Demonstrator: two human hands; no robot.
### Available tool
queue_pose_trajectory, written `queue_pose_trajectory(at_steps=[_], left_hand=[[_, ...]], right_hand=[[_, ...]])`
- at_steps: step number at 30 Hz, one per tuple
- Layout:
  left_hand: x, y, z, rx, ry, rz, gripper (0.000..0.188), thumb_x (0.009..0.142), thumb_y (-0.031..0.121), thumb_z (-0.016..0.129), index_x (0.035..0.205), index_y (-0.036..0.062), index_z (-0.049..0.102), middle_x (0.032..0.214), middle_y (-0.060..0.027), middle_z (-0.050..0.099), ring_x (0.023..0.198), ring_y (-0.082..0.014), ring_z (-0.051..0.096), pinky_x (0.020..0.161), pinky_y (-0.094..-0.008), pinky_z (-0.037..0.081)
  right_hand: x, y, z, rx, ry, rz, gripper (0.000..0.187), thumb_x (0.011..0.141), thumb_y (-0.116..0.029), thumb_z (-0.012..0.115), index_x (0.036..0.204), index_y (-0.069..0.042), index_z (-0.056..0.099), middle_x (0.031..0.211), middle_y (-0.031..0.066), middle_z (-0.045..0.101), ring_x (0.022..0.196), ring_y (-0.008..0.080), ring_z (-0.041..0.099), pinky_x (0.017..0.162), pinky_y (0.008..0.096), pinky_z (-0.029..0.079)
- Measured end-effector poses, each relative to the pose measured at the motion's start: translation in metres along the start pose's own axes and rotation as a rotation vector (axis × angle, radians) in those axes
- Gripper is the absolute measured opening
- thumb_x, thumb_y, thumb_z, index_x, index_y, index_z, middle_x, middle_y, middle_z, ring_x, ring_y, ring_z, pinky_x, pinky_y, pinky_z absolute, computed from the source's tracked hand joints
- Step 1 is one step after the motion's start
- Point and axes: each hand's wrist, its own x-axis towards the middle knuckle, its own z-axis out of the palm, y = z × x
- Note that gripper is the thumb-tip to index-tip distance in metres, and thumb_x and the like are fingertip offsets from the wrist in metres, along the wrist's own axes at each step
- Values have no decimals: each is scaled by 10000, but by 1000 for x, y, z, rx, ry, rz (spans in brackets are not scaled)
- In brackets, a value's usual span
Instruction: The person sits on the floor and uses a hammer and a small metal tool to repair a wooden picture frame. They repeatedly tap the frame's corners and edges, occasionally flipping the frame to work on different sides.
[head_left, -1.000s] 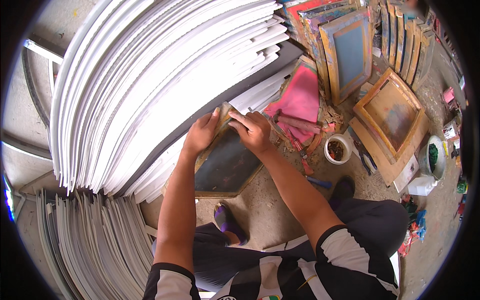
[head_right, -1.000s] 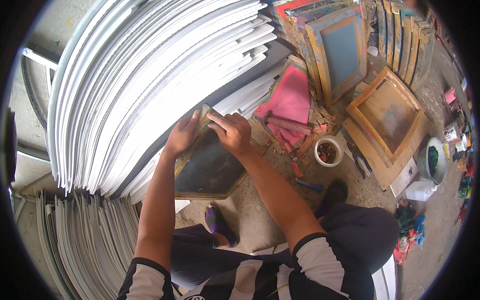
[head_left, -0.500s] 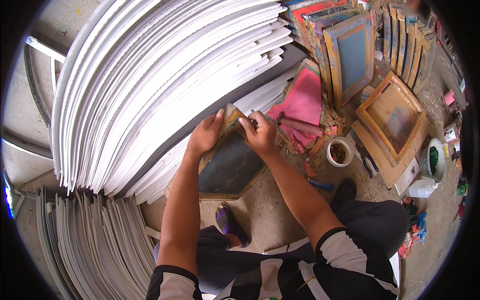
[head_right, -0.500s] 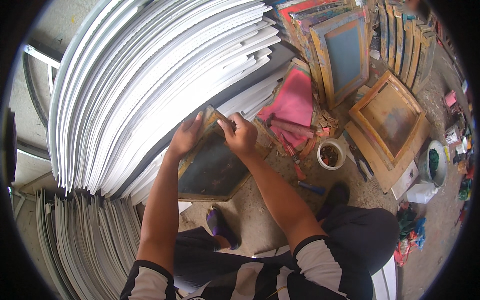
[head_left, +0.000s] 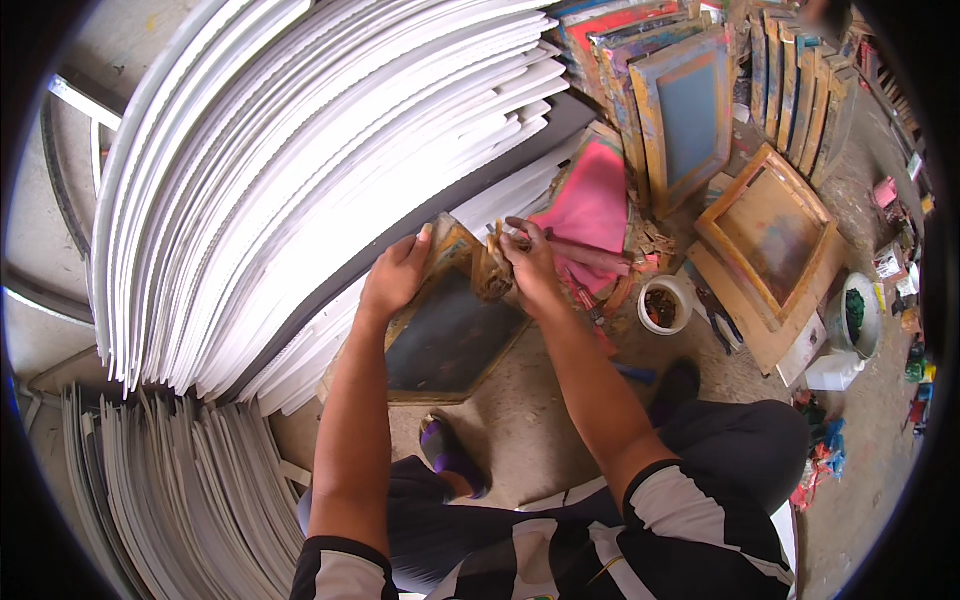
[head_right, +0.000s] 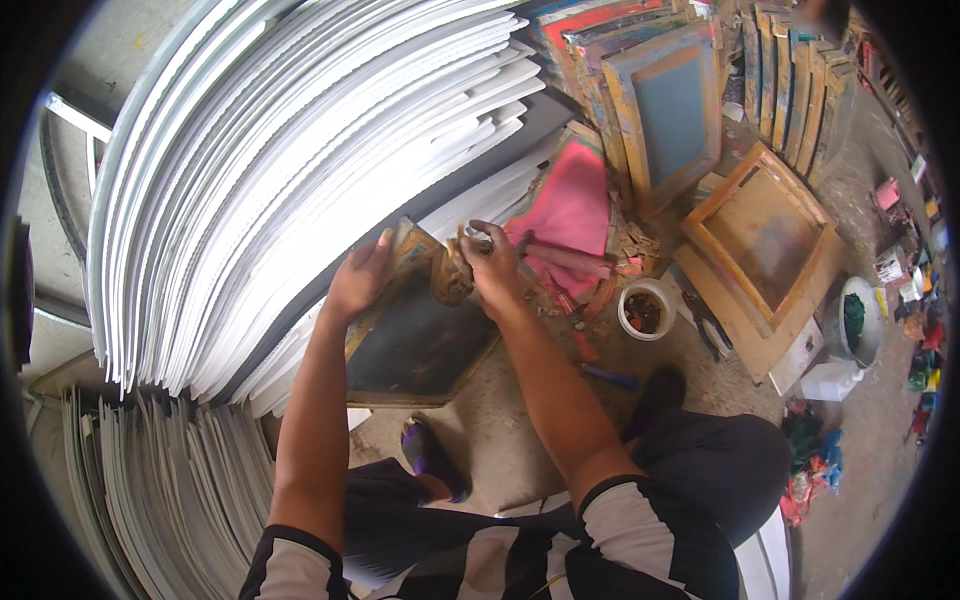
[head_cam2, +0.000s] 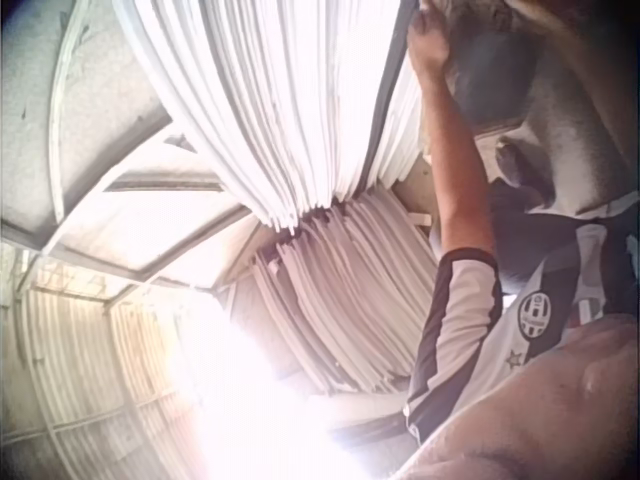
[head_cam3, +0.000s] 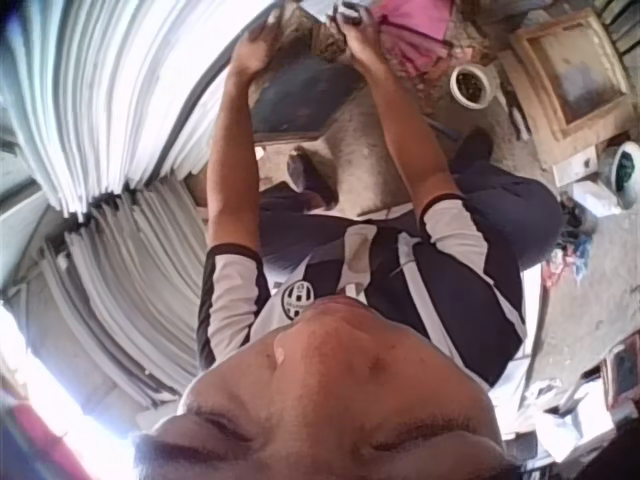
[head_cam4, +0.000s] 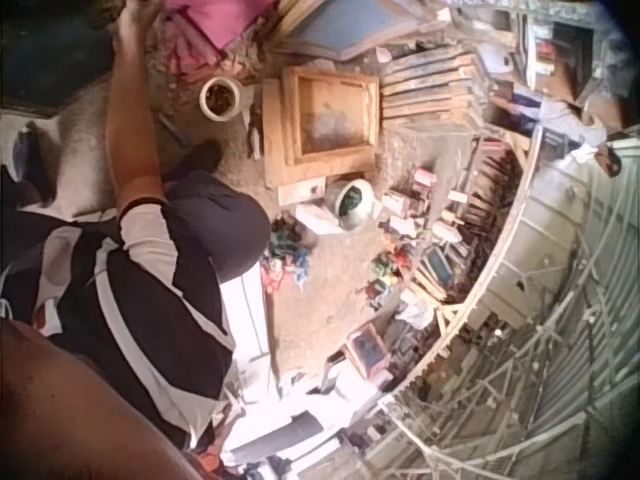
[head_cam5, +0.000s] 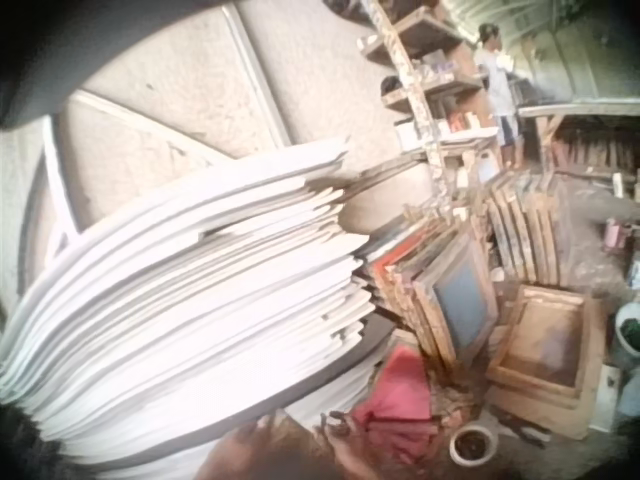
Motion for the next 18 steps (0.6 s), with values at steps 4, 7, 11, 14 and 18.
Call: queue_pose_trajectory(at_steps=[4, 7, 11, 14, 18], left_hand=[[-5, 0, 1, -68, 41, 53, 628, 1062, 561, 410, 1009, -21, 639, 917, -292, 643, 921, -475, 602, 853, -462, 474], [-2, 8, 2, -71, 2, 28, 617, 1064, 550, 417, 1021, -23, 641, 909, -286, 643, 911, -468, 607, 850, -462, 474], [-9, -3, 2, -98, 44, 38, 603, 1066, 536, 425, 1020, -26, 638, 895, -281, 641, 876, -453, 593, 842, -460, 475], [-5, 8, 7, -76, 33, 78, 607, 1073, 519, 423, 971, -46, 619, 863, -282, 622, 852, -456, 591, 811, -466, 471], [-13, 3, 6, -18, 97, 116, 597, 1081, 492, 424, 919, -54, 603, 843, -293, 601, 835, -469, 586, 775, -474, 463]], right_hand=[[11, 13, -17, -158, 121, 43, 285, 1034, -259, 615, 1081, 21, 651, 947, 51, 682, 941, 153, 638, 898, 315, 490], [34, 40, -57, -123, 250, -5, 335, 1048, -306, 566, 1016, 13, 663, 915, 63, 669, 914, 195, 638, 914, 345, 488], [51, 38, -93, -11, 465, 150, 302, 1017, -290, 591, 1037, 6, 647, 972, 86, 658, 845, 223, 654, 761, 386, 546], [90, 48, -192, -23, 247, 103, 274, 988, -235, 620, 1101, 14, 619, 1008, 115, 659, 762, 238, 672, 643, 389, 575], [84, 15, -188, -167, 606, 55, 287, 875, -99, 712, 1131, 7, 638, 1062, 117, 680, 863, 233, 689, 730, 377, 570]])
